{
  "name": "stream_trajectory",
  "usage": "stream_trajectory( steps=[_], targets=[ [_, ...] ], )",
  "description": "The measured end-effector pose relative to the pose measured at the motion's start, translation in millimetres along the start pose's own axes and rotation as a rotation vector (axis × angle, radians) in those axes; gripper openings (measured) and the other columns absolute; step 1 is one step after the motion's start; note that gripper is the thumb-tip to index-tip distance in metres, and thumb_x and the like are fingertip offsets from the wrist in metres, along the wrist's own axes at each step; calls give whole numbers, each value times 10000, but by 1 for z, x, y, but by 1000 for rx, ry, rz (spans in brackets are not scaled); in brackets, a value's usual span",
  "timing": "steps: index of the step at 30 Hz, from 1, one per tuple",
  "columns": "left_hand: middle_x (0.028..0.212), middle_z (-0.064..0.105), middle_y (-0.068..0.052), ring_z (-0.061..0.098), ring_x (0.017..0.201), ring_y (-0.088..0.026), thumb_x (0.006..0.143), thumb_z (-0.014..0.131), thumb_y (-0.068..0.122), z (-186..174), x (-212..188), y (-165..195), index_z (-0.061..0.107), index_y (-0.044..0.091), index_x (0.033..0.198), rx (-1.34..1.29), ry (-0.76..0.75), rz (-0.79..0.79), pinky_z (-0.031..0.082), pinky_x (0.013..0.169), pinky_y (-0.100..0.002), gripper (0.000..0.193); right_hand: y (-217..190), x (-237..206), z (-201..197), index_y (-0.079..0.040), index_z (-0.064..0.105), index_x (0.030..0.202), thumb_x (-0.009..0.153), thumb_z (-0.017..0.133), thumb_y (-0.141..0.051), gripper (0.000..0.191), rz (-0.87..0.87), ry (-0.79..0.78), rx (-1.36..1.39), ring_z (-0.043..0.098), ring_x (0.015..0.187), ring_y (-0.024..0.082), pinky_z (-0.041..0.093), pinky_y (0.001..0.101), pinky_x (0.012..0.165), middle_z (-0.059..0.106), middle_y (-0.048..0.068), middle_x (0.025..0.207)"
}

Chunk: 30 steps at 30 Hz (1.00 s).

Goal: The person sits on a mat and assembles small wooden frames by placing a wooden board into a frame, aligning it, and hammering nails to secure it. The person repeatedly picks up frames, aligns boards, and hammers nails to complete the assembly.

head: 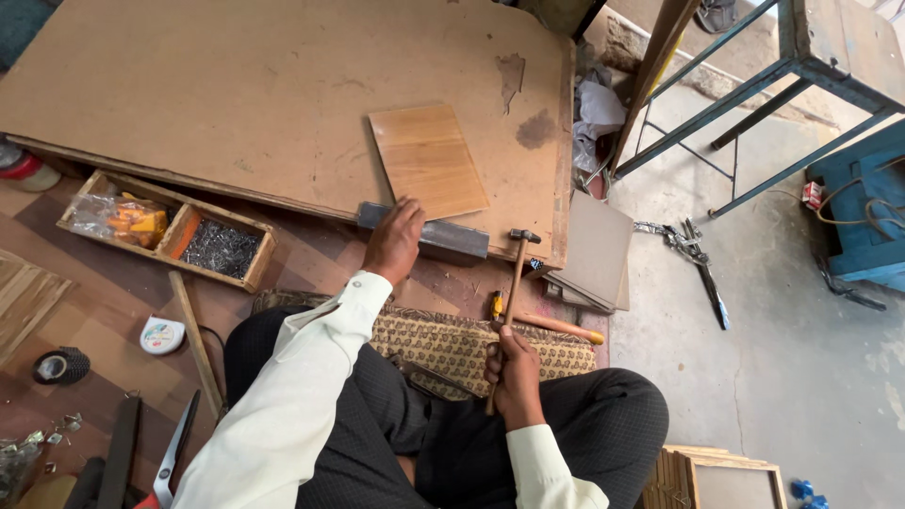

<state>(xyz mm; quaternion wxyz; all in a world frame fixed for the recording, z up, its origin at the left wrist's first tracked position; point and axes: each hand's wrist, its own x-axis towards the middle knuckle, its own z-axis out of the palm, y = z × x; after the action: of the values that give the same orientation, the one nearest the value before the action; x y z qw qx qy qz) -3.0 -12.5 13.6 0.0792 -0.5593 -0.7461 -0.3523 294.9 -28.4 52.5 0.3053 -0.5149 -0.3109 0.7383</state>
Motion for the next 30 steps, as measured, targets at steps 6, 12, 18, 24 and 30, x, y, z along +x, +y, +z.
stream_trajectory(
  steps=[6,12,18,24,30],
  targets=[
    [1363,653,-149,585,1339,-300,888,576,-143,-17,-15,-14,670,2,1150,32,4,-7,472,1161,-365,314,9,7,-5,11,648,1216,1031,552,-228,317,14,-6,14,424,508,118,336,267,438,534,48,691],
    [1382,578,-151,500,1349,-313,869,661,-18,-46,-11,12,640,21,1197,129,-127,-83,352,1168,-514,331,12,7,-4,0,667,1212,1024,555,-228,316,4,-6,-15,430,499,131,349,278,434,543,55,685],
    [1407,577,-117,482,1384,-313,839,753,108,-8,-4,33,632,48,1307,74,-107,141,271,1225,-524,487,12,3,-2,-7,657,1219,1019,556,-238,321,10,-14,7,449,510,133,367,283,443,537,48,686],
    [1323,660,-97,539,1339,-305,835,741,30,5,2,29,705,60,1174,26,-23,84,317,1203,-527,342,11,-1,-1,3,661,1252,1033,557,-252,351,19,-1,-40,440,518,121,372,283,453,527,35,691],
    [1270,667,-138,558,1295,-338,812,711,13,-6,3,25,706,23,1124,-94,-69,136,350,1148,-509,312,10,0,0,6,664,1248,1024,558,-233,344,11,-11,-32,441,515,125,367,286,449,539,43,697]
  ],
)
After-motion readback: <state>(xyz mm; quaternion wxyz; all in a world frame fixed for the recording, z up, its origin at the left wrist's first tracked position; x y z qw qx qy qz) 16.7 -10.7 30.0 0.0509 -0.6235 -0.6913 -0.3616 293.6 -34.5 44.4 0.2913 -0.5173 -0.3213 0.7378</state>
